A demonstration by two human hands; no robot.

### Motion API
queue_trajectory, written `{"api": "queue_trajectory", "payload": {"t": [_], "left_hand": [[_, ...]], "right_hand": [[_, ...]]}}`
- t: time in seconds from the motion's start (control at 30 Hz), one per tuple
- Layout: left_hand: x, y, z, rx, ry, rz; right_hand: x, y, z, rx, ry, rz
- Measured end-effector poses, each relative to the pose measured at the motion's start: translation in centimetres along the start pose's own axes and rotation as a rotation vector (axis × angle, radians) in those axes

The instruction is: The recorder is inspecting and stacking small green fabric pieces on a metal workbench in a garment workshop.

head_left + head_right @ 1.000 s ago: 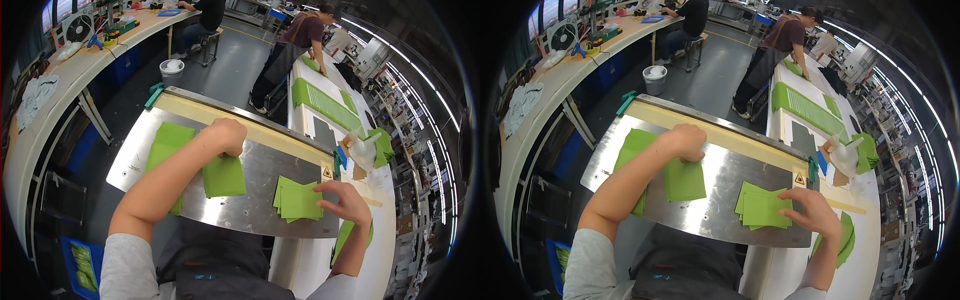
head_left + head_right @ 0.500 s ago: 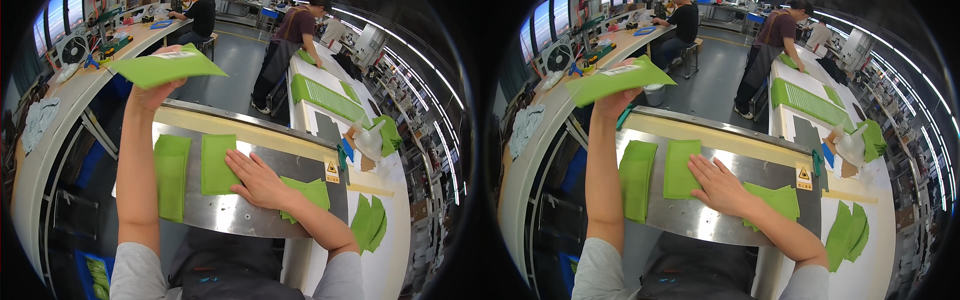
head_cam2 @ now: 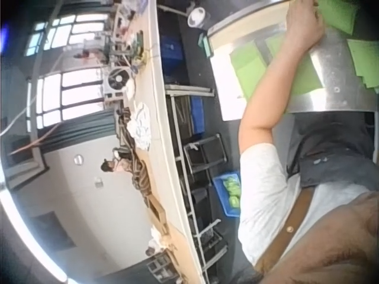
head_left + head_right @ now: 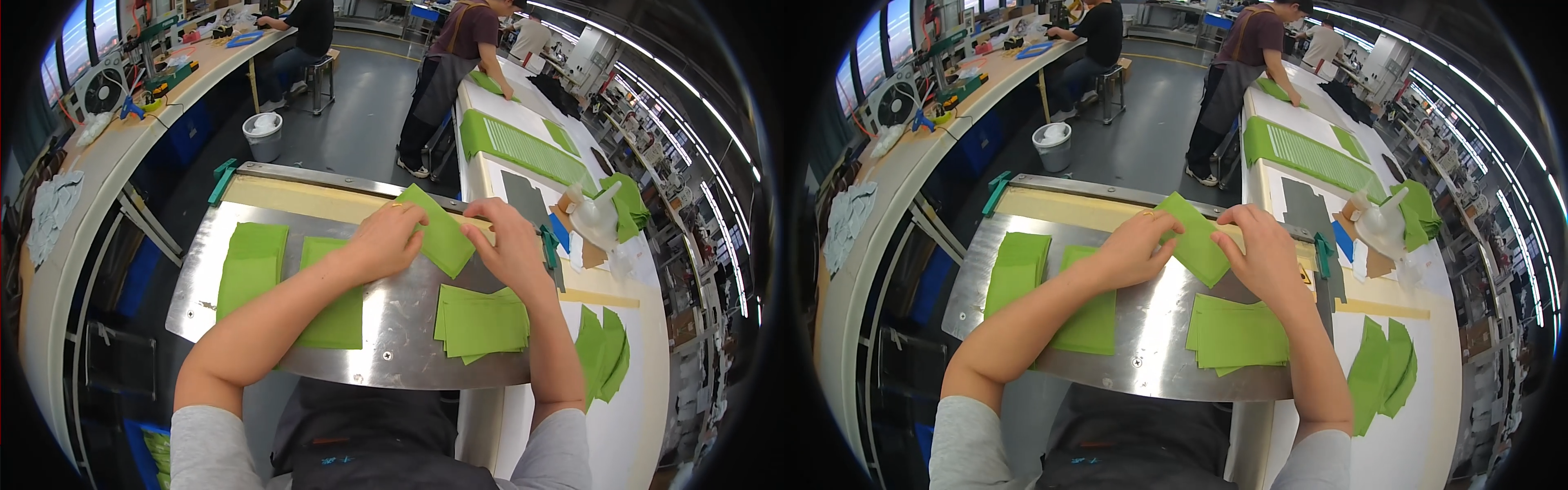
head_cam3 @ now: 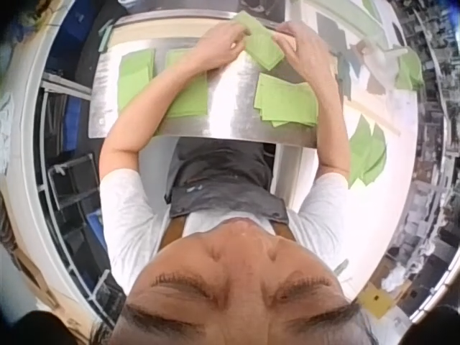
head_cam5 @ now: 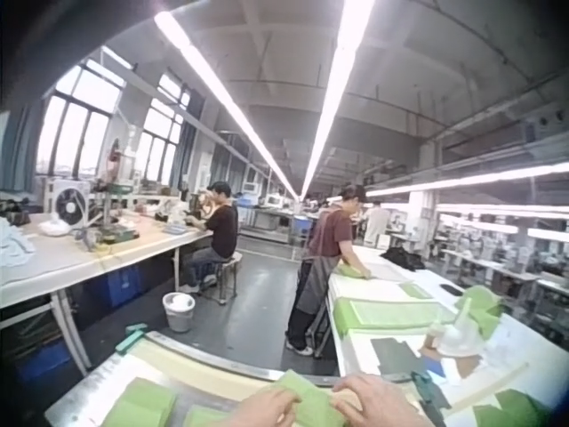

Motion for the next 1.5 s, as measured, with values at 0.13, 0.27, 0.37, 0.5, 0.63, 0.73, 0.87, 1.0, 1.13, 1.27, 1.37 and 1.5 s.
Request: {"api": "queue_trajectory", "payload": {"t": [0.13,0.27,0.37,0.5,0.63,0.73,0.87,1.0,1.13,1.27,1.37,1.5], "left_hand": [[1.2,0.7,-1.1,-0.323,0.097,0.001],[0.9,-0.5,0.0,-0.309,-0.053,-0.217],[1.5,-0.9,-0.6,-0.23,0.052,-0.196],[1.6,-0.8,-0.6,-0.282,0.082,-0.159],[1.7,0.0,-1.2,-0.39,0.047,-0.149],[1.6,0.2,-1.0,-0.451,0.039,-0.162],[1.5,0.2,-0.9,-0.467,0.012,-0.145],[1.5,0.4,-1.5,-0.477,0.009,-0.119],[1.7,0.2,-1.0,-0.515,-0.007,-0.105],[1.4,-0.2,-1.5,-0.488,-0.062,-0.144],[1.5,-0.3,-1.8,-0.465,-0.067,-0.12],[1.6,-0.4,-2.5,-0.43,-0.021,-0.062]], "right_hand": [[0.6,3.4,1.7,0.116,-0.093,-0.093],[0.8,2.9,0.5,0.07,0.049,-0.352],[0.7,4.3,1.7,0.174,-0.122,-0.174],[1.2,6.7,2.9,0.277,-0.223,-0.21],[1.6,6.4,2.6,0.373,-0.167,-0.221],[1.8,6.5,3.1,0.339,-0.149,-0.228],[1.5,6.6,3.3,0.331,-0.144,-0.194],[1.5,6.8,3.4,0.323,-0.148,-0.188],[1.6,6.5,3.1,0.321,-0.133,-0.18],[1.6,6.6,3.3,0.273,-0.123,-0.198],[1.7,6.5,3.4,0.263,-0.123,-0.188],[1.6,6.2,3.1,0.296,-0.113,-0.176]]}}
Point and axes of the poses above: each hand's wrist, its own x-axis away from the middle knuckle, its own y-axis out of the palm, z = x × y, the point moved 2 cm from there along -x, towards the middle knuckle, and after that the axes turned 6 degrees about x, right-handed, at the moved point
